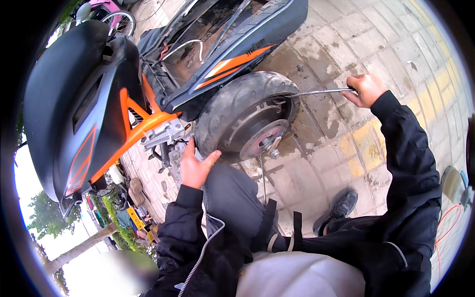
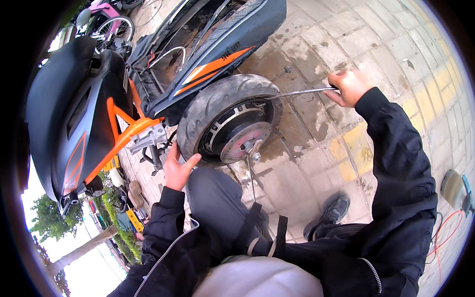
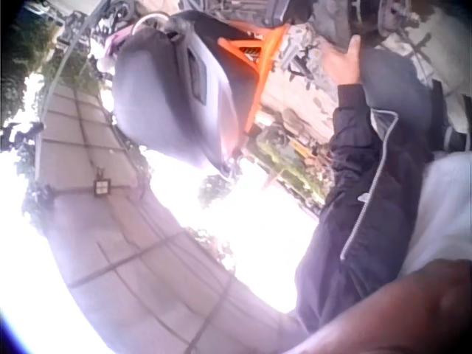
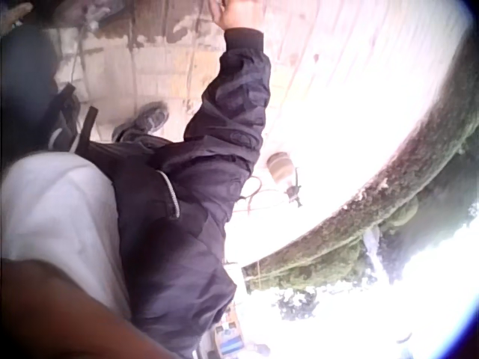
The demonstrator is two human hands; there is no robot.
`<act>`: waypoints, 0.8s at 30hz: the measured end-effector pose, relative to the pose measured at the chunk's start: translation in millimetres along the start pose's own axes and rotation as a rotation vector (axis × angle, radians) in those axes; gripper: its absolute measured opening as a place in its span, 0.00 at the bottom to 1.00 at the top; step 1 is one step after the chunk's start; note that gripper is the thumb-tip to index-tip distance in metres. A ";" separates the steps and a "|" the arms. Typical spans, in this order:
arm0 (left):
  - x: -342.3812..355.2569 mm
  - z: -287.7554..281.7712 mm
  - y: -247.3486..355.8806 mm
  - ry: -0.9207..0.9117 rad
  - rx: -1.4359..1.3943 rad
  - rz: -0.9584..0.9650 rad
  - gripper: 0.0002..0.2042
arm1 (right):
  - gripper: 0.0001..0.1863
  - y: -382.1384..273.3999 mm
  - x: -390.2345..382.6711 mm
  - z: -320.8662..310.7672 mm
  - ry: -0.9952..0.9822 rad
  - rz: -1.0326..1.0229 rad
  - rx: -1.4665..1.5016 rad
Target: The person works on the rear tire of an electric scooter, using a tire lever to pry the tire bead and a pressure gauge to inflate the tire. They repeatedly attach and detach the gauge, checking the pressure and adjusting the tire bead with their hands.
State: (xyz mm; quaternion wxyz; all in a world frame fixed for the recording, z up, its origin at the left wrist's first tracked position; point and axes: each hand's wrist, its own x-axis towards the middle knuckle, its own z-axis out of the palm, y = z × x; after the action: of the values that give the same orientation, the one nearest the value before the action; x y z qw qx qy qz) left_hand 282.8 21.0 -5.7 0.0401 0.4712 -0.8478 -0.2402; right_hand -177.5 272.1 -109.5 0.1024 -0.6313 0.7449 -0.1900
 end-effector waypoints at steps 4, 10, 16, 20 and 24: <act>13.6 5.9 -8.4 -0.160 -0.386 0.029 0.50 | 0.13 -4.0 -8.2 -0.6 -0.039 0.022 0.034; 33.1 0.0 -7.9 -0.257 -0.244 0.101 0.52 | 0.11 -41.7 -3.0 -35.8 -0.179 0.131 0.091; 55.8 -6.1 -16.1 -0.319 -0.247 0.201 0.52 | 0.15 -54.4 16.3 -55.6 -0.416 0.184 0.154; 54.6 -1.9 -24.7 -0.300 -0.239 0.214 0.52 | 0.18 -48.0 20.0 -48.0 -0.529 0.214 0.118; 51.6 -10.1 -15.9 -0.297 -0.217 0.188 0.54 | 0.20 -49.3 34.0 -54.3 -0.727 0.328 0.186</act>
State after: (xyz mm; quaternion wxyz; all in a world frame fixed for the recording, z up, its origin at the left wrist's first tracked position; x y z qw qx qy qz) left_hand 269.7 -32.0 -12.0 -0.0125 0.3425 -0.8538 -0.3920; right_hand -160.5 240.7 -37.0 0.4446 -0.5181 0.7307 -0.0021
